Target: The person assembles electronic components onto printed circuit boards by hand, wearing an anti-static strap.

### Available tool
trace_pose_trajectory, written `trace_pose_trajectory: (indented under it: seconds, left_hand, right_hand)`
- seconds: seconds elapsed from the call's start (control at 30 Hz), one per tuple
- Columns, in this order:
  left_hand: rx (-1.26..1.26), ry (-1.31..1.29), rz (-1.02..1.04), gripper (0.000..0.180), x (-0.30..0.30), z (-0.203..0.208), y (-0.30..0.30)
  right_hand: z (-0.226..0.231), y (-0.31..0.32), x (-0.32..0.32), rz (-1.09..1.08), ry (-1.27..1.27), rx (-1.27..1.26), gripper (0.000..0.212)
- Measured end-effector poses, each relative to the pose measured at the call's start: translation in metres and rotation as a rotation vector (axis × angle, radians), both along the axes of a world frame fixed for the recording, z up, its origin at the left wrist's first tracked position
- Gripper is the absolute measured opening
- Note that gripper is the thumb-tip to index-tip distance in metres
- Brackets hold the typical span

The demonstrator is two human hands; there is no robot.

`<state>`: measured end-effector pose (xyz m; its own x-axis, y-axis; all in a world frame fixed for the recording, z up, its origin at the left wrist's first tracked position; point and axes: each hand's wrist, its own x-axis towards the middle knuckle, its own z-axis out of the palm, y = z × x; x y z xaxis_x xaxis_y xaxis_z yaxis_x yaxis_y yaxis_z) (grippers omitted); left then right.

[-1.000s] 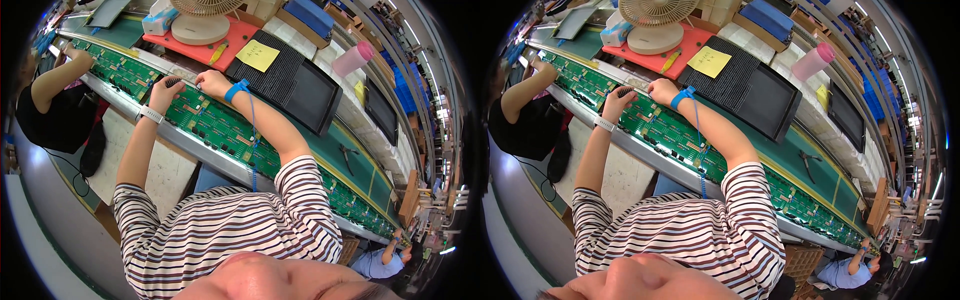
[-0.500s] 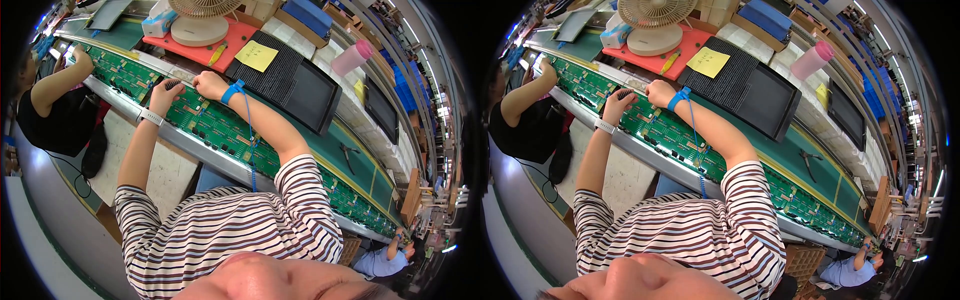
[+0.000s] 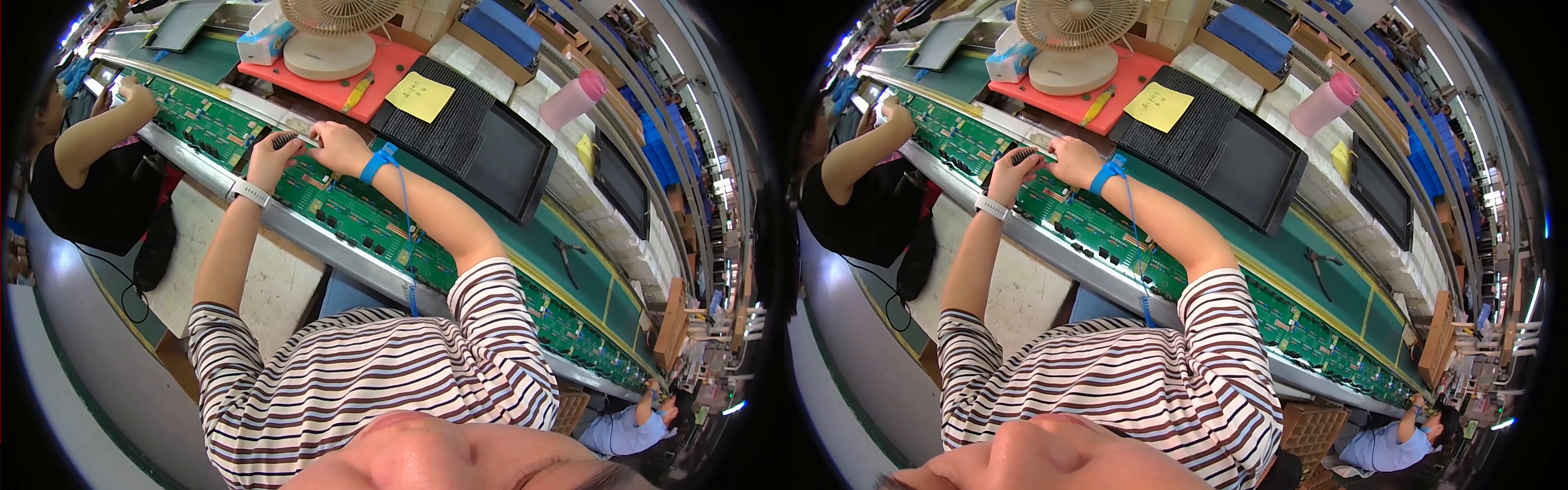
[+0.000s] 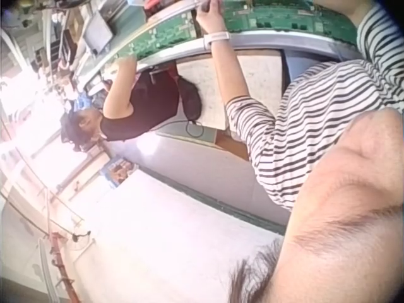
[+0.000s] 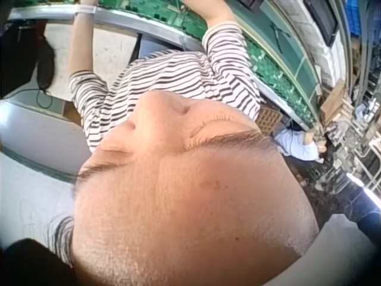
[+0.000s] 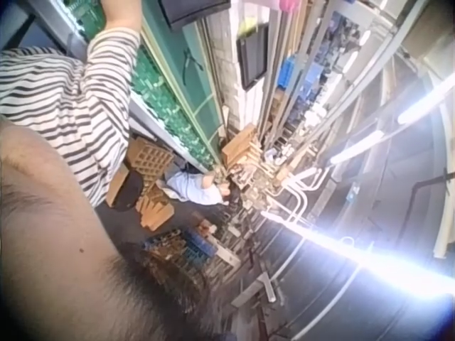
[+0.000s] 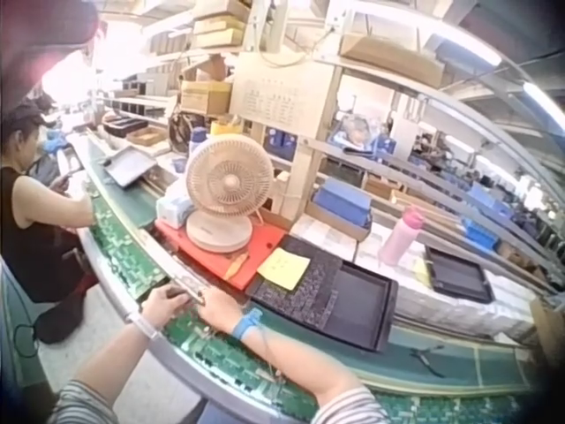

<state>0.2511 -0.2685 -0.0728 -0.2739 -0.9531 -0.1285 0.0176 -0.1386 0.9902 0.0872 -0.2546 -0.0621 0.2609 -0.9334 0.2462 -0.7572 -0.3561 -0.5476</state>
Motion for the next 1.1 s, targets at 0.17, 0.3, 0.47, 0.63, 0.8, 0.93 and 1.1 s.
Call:
trace_pose_trajectory:
  seconds: [0.17,0.3,0.47,0.63,0.8,0.93,1.1]
  left_hand:
    - [0.127,0.209,0.023,0.02,-0.004,-0.002,-0.002]
    - [0.15,0.246,0.011,0.019,-0.003,0.001,-0.001]
    - [0.066,0.092,0.053,0.019,0.0,0.006,0.002]
    - [0.036,-0.054,-0.003,0.024,0.006,0.006,-0.003]
    - [0.031,-0.071,0.007,0.025,0.01,0.003,-0.004]
    - [0.025,-0.074,-0.012,0.027,0.008,0.003,-0.005]
    - [0.028,-0.079,-0.012,0.027,0.01,0.001,-0.005]
  right_hand:
    - [0.0,-0.009,0.003,0.098,-0.396,0.137,0.025]
    - [-0.008,-0.016,-0.002,0.145,-0.653,0.313,0.018]
    - [-0.004,-0.022,-0.003,0.04,-0.839,0.614,0.015]
    - [-0.022,-0.046,-0.024,0.0,-0.46,0.483,0.016]
    - [-0.014,-0.043,-0.011,0.072,0.064,0.216,0.021]
    - [-0.016,-0.045,-0.007,0.108,0.207,0.085,0.021]
    - [-0.013,-0.045,-0.004,0.121,0.242,0.068,0.023]
